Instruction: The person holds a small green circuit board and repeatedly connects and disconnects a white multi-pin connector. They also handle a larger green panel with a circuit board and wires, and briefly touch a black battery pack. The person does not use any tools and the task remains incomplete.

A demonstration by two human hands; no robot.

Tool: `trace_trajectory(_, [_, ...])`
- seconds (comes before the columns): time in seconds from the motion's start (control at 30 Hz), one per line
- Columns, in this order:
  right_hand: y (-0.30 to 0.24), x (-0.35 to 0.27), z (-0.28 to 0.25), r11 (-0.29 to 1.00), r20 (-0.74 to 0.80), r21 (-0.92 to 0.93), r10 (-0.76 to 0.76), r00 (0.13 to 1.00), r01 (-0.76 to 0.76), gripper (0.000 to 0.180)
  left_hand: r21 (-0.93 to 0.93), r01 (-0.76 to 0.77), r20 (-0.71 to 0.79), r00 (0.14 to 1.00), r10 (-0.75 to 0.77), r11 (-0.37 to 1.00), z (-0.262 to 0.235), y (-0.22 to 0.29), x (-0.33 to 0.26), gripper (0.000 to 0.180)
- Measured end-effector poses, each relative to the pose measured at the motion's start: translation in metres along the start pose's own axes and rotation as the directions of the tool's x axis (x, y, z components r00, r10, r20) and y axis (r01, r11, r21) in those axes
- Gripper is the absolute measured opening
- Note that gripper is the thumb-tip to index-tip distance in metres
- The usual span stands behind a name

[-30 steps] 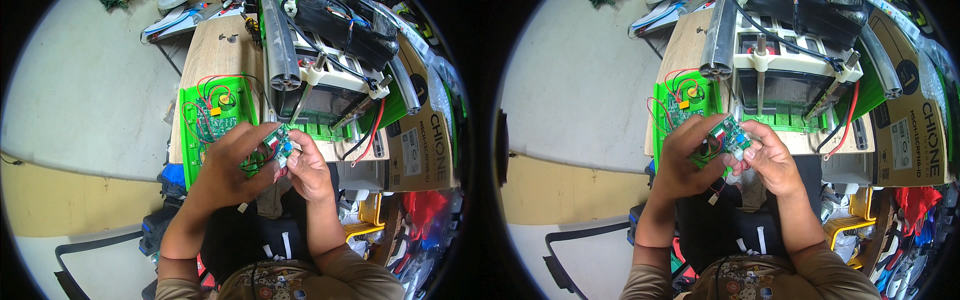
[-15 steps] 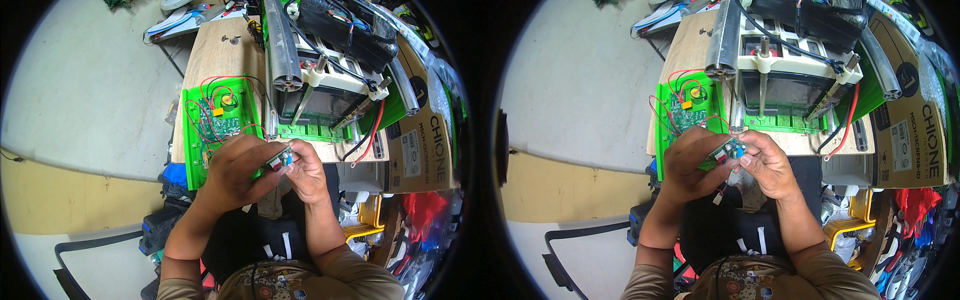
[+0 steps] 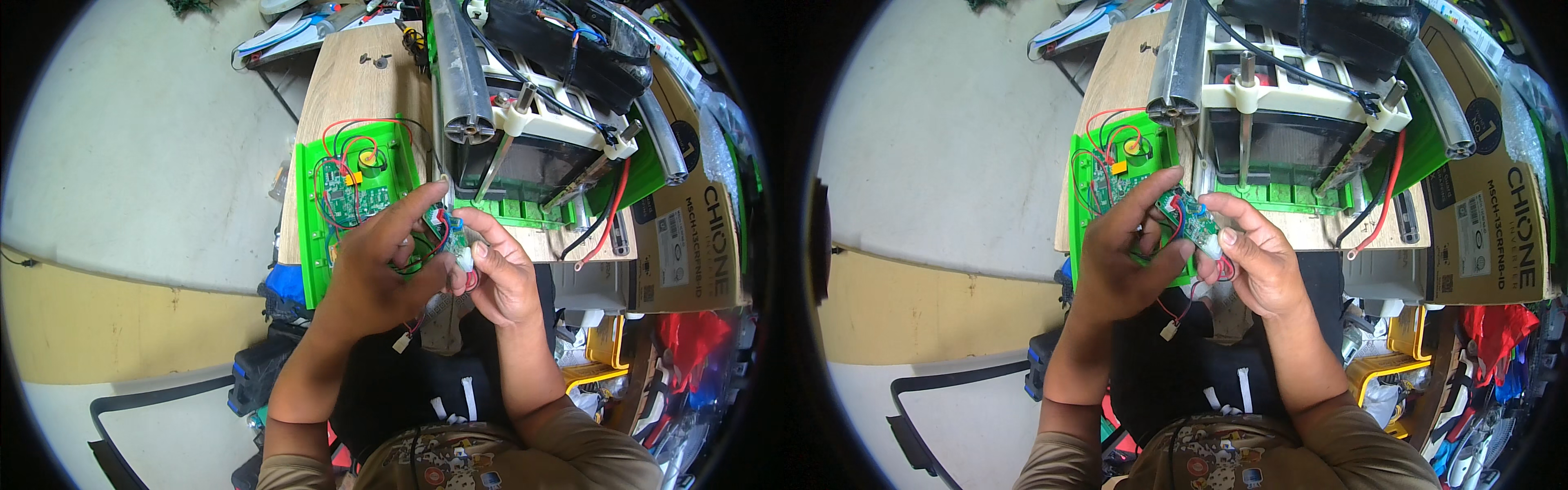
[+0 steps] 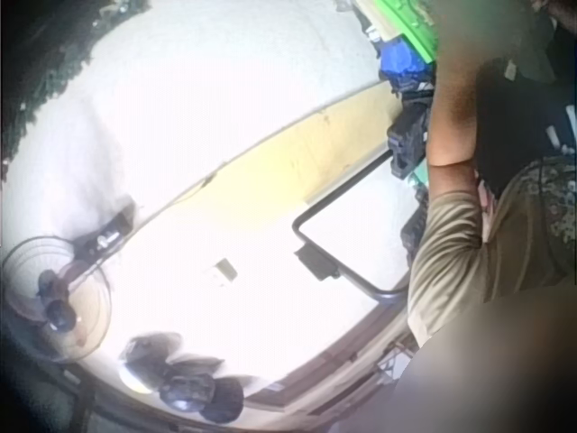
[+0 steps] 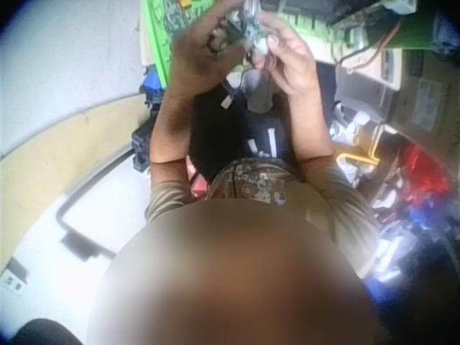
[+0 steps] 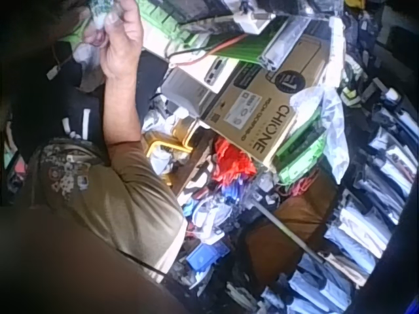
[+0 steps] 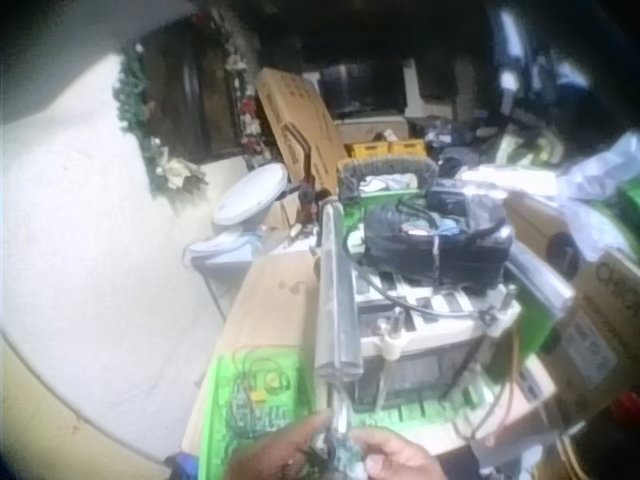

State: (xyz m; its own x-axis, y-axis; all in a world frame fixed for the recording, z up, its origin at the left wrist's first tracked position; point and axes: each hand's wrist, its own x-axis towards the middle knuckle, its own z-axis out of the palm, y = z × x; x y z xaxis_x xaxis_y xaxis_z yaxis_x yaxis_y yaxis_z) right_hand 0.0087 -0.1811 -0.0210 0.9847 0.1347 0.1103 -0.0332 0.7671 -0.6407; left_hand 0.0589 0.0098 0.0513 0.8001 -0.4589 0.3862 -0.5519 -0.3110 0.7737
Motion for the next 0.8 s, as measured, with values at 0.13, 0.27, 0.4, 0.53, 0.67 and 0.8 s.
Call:
trace_trajectory(0.13, [-0.003,0.002,-0.002,0.994,-0.024,0.1,0.056,0.998,-0.053,0.045,-0.156,0.158,-0.001,0.987,-0.16,0.975,0.001,-0.007,-0.002,0.062])
trace_trajectory(0.27, [-0.008,0.002,-0.005,0.976,0.068,0.185,0.102,0.992,-0.113,0.054,-0.249,0.184,-0.032,0.98,-0.198,0.951,0.006,-0.01,-0.003,0.056])
trace_trajectory(0.4, [-0.009,0.0,-0.004,0.985,0.101,0.148,0.076,0.992,-0.09,0.065,-0.386,0.245,-0.058,0.956,-0.289,0.889,0.009,-0.011,-0.001,0.05])
trace_trajectory(0.53, [-0.014,-0.002,-0.002,0.993,0.082,0.083,0.075,0.994,-0.082,0.071,-0.432,0.278,-0.035,0.945,-0.324,0.858,0.008,-0.009,-0.001,0.044])
trace_trajectory(0.67, [-0.016,-0.007,0.006,0.991,0.074,0.123,0.049,0.996,-0.058,0.077,-0.391,0.329,-0.031,0.929,-0.369,0.86,0.003,-0.006,0.001,0.036])
trace_trajectory(0.8, [-0.019,-0.007,0.013,0.996,0.115,0.094,-0.004,0.993,-0.007,0.083,-0.437,0.448,0.041,0.876,-0.481,0.78,-0.005,-0.001,0.003,0.03])
